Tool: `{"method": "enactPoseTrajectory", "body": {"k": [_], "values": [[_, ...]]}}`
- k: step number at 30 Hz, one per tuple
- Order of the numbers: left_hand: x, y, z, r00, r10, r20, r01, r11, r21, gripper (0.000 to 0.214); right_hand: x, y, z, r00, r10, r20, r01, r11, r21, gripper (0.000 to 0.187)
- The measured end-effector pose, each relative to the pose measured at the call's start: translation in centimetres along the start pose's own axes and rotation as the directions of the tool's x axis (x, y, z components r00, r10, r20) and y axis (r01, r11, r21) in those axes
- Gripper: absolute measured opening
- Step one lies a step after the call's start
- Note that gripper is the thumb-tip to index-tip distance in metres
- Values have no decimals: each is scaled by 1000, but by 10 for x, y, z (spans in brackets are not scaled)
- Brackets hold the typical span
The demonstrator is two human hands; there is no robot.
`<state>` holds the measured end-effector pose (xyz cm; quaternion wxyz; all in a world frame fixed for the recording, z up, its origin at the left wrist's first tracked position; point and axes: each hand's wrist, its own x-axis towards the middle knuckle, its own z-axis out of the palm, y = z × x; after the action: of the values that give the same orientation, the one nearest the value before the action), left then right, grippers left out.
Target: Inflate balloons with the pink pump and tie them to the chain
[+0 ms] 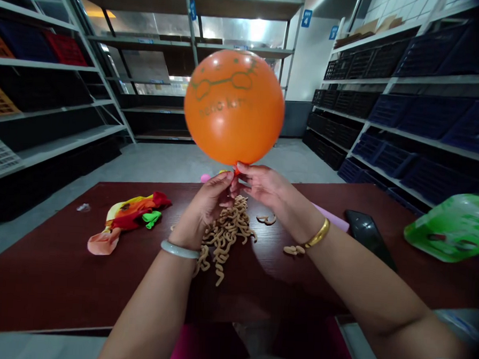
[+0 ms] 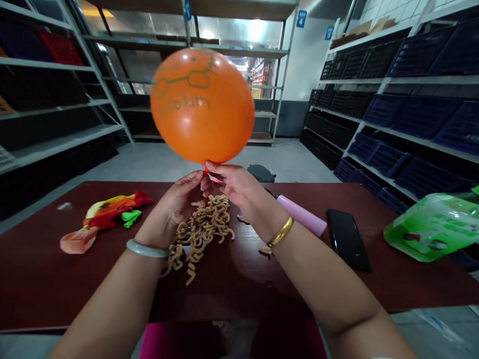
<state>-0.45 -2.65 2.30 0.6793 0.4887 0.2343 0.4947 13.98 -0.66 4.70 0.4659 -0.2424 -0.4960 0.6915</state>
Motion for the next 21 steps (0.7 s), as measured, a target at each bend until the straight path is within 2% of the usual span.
{"method": "enactPoseTrajectory", "body": {"k": [2,4,7,9,11,13,16,18,21], "values": [[-1,5,-4,1000,-31,-8,30,998,-59,31,7,-2,7,1000,4,-25,-3,999,35,20],[-2,8,-9,999,-26,-38,25,999,-33,34,13,-1,10,998,9,-63,-5,998,65,18],[1,9,-16,989,94,-114,-76,985,156,32,22,4,10,993,41,-107,-29,993,111,16],[4,9,-21,959,208,-192,-160,958,236,26,28,8,10,992,61,-109,-46,990,136,16],[7,8,-26,928,241,-284,-190,962,195,22,34,10,11,994,59,-89,-46,988,151,16],[7,9,-30,925,173,-338,-155,985,80,21,40,11,12,996,58,-61,-48,987,155,19],[6,10,-38,958,54,-282,-51,999,21,22,50,12,11,995,58,-79,-47,990,135,21],[6,11,-41,965,79,-250,-46,990,134,23,55,16,9,991,53,-126,-39,993,114,22],[7,11,-42,953,190,-237,-121,953,277,25,59,25,8,981,86,-176,-69,992,104,22]]}}
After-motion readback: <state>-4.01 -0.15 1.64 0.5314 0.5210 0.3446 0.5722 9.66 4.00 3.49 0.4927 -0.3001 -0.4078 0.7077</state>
